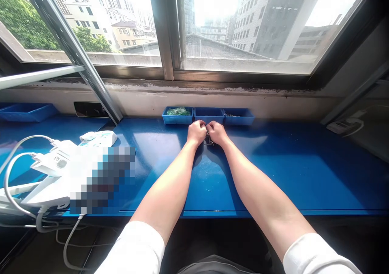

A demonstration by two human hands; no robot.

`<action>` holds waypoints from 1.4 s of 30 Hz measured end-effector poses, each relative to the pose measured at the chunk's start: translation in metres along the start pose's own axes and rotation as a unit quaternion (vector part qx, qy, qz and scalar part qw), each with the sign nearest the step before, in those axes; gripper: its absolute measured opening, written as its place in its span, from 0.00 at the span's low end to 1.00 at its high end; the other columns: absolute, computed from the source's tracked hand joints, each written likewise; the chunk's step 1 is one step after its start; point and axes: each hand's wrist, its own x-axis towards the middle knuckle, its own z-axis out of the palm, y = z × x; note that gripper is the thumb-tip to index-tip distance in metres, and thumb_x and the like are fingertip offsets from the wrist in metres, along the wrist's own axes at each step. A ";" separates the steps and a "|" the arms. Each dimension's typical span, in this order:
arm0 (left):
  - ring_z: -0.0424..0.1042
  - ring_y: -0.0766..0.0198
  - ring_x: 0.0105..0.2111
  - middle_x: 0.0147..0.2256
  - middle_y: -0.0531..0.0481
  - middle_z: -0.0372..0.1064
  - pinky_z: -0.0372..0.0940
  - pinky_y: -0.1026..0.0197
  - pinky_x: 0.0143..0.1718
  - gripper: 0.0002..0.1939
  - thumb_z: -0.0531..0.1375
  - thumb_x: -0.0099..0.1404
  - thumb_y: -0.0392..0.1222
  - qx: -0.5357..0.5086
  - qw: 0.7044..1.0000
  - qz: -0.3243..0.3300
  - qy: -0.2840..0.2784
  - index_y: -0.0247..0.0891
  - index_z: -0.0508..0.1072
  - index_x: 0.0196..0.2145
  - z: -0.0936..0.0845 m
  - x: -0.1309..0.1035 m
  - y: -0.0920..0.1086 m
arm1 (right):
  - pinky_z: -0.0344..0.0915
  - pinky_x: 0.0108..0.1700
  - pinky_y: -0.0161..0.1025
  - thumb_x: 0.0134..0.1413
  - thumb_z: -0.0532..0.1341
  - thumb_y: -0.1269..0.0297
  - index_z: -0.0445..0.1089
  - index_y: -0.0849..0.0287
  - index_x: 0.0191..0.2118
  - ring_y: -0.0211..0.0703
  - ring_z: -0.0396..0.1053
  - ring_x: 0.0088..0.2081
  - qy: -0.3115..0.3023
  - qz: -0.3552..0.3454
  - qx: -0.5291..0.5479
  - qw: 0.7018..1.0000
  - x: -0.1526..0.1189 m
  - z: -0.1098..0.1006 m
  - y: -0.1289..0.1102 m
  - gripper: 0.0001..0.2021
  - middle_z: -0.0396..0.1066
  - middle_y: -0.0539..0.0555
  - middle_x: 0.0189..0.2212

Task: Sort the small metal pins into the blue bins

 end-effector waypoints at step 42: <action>0.72 0.60 0.43 0.42 0.44 0.74 0.64 0.61 0.47 0.12 0.53 0.63 0.39 -0.007 1.000 0.001 0.011 0.37 0.75 0.40 0.000 -0.003 0.001 | 0.54 0.54 0.61 0.41 0.60 0.61 0.49 0.57 0.64 0.65 0.49 0.59 0.135 0.142 -0.089 0.977 0.028 -0.053 0.023 0.41 0.40 0.61 0.66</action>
